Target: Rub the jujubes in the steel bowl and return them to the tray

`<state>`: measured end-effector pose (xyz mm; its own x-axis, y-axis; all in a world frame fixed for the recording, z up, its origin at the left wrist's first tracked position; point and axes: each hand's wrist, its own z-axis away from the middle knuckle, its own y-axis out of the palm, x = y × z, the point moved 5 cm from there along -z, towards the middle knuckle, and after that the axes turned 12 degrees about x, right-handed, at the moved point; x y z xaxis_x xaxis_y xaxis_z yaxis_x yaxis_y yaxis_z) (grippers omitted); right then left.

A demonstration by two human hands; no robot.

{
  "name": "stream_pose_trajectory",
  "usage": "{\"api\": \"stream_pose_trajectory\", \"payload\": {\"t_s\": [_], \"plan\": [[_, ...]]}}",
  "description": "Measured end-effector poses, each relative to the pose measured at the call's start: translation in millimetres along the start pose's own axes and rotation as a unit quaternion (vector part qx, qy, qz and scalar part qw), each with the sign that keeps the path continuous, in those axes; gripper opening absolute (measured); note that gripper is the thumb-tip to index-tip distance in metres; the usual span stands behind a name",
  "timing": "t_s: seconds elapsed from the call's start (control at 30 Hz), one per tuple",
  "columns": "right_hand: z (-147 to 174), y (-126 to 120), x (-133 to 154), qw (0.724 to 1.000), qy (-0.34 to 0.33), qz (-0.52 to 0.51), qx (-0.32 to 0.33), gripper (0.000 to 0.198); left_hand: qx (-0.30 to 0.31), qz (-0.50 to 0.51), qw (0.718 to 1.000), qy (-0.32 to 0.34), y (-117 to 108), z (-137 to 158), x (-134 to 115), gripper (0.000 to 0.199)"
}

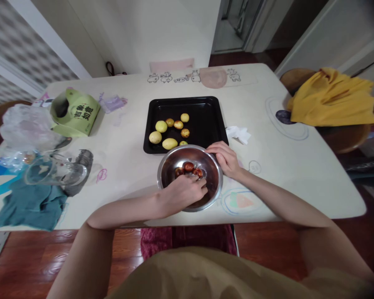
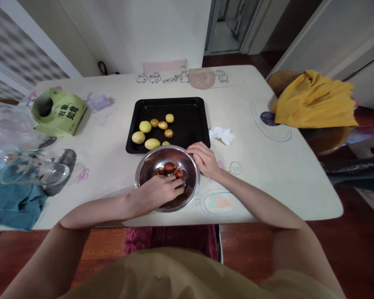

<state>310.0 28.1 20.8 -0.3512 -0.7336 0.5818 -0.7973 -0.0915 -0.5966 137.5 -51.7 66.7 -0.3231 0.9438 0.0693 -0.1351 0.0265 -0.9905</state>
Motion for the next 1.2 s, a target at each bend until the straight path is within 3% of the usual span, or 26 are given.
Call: {"api": "stream_pose_trajectory", "payload": {"t_s": [0.23,0.43,0.57,0.63,0.73,0.83,0.9,1.07,1.2], "plan": [[0.2,-0.2,2.4,1.0,-0.014,0.005,0.001,0.038,0.044,0.019,0.999,-0.019,-14.6,5.0,8.3,0.025],[0.0,-0.5,2.2,1.0,-0.014,0.006,0.003,0.037,0.057,0.038,0.997,-0.024,-14.0,7.3,15.6,0.028],[0.5,0.0,0.9,1.0,-0.014,0.004,0.002,0.038,0.048,0.089,0.994,-0.028,-17.7,11.8,27.9,0.02],[0.8,0.7,0.8,1.0,-0.014,0.002,0.0,0.037,0.01,0.119,0.992,-0.037,-22.9,14.6,41.0,0.014],[0.9,1.8,1.0,1.0,-0.016,0.004,-0.001,0.037,-0.107,0.173,0.978,-0.048,-26.8,21.1,65.9,0.017],[-1.7,-0.5,0.5,1.0,-0.026,0.016,0.0,0.037,-0.249,0.229,0.938,-0.082,-15.4,33.8,92.1,0.019],[-8.6,-4.8,-1.1,0.999,-0.026,0.029,0.003,0.037,-0.308,0.264,0.908,-0.099,-0.9,42.6,104.7,0.017],[-53.0,-6.2,-9.5,0.996,0.025,0.063,0.053,0.032,-0.374,0.379,0.84,-0.102,23.0,55.2,118.3,0.021],[-90.6,15.4,-21.4,0.985,0.039,0.098,0.134,0.028,-0.386,0.402,0.828,-0.062,24.9,57.9,115.4,0.026]]}}
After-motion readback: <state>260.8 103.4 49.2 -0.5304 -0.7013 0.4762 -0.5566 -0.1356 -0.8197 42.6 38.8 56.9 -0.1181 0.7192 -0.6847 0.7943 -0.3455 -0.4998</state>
